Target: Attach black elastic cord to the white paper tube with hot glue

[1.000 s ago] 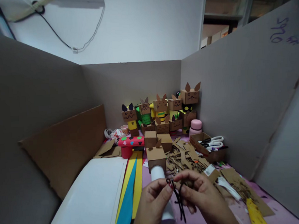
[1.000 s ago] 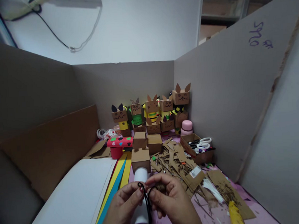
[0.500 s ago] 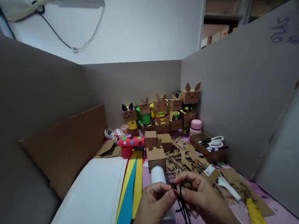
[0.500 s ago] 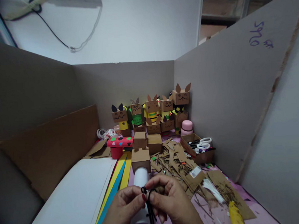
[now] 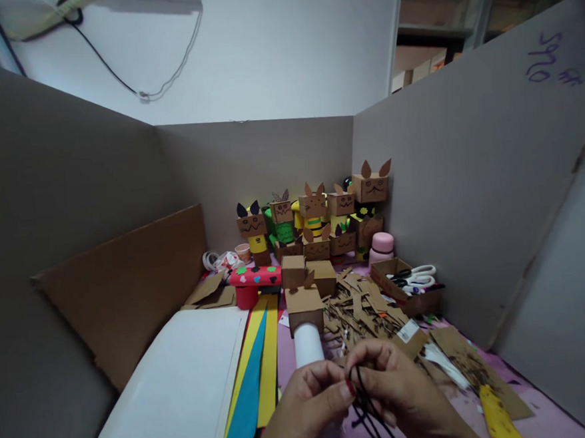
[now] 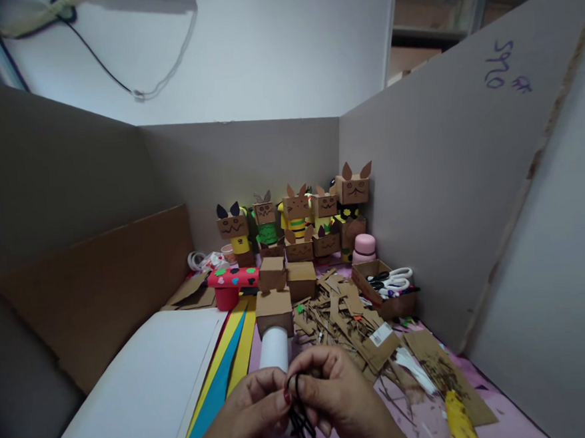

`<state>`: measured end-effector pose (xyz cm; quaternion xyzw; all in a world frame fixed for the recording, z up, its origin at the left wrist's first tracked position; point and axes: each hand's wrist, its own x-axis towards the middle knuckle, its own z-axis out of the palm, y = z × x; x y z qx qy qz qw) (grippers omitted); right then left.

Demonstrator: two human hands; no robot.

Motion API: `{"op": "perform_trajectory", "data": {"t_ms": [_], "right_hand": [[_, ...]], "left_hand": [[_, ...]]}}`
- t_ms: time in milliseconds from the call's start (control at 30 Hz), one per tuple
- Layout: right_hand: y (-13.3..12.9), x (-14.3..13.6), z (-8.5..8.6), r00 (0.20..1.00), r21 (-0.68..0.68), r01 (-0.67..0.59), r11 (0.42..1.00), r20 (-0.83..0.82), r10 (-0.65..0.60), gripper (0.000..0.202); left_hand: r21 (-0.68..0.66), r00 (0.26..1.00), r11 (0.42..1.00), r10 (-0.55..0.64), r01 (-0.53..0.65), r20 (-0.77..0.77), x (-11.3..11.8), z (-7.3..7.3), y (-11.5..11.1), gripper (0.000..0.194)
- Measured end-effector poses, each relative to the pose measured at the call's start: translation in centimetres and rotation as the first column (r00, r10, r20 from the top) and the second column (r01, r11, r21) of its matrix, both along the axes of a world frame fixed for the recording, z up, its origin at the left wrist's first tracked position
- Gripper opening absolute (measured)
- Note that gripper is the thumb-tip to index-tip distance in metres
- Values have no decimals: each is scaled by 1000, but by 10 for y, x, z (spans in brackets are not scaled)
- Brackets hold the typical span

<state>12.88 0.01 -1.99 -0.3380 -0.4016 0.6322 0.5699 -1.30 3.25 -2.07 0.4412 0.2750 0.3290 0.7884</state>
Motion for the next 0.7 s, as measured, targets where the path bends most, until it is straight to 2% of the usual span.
{"op": "perform_trajectory", "data": {"t_ms": [133,333,433,600,700], "right_hand": [[-3,0,8,996,42,65,997,53,-67,29],[-7,2,19,956,125,104,987,259,-134,31],[-6,3,21,942,134,109,985,304,-145,33],[-5,3,22,940,110,143,984,294,-170,37],[-6,6,23,948,82,146,986,273,-163,40]], "left_hand": [[-51,998,998,-32,34,50,0,1,0,35],[8,984,994,-107,107,145,2,9,-2,30],[10,981,996,-84,84,176,4,10,-4,32],[70,1000,998,7,-5,-22,3,12,-7,34],[131,992,988,95,-84,-80,1,16,-7,34]]}}
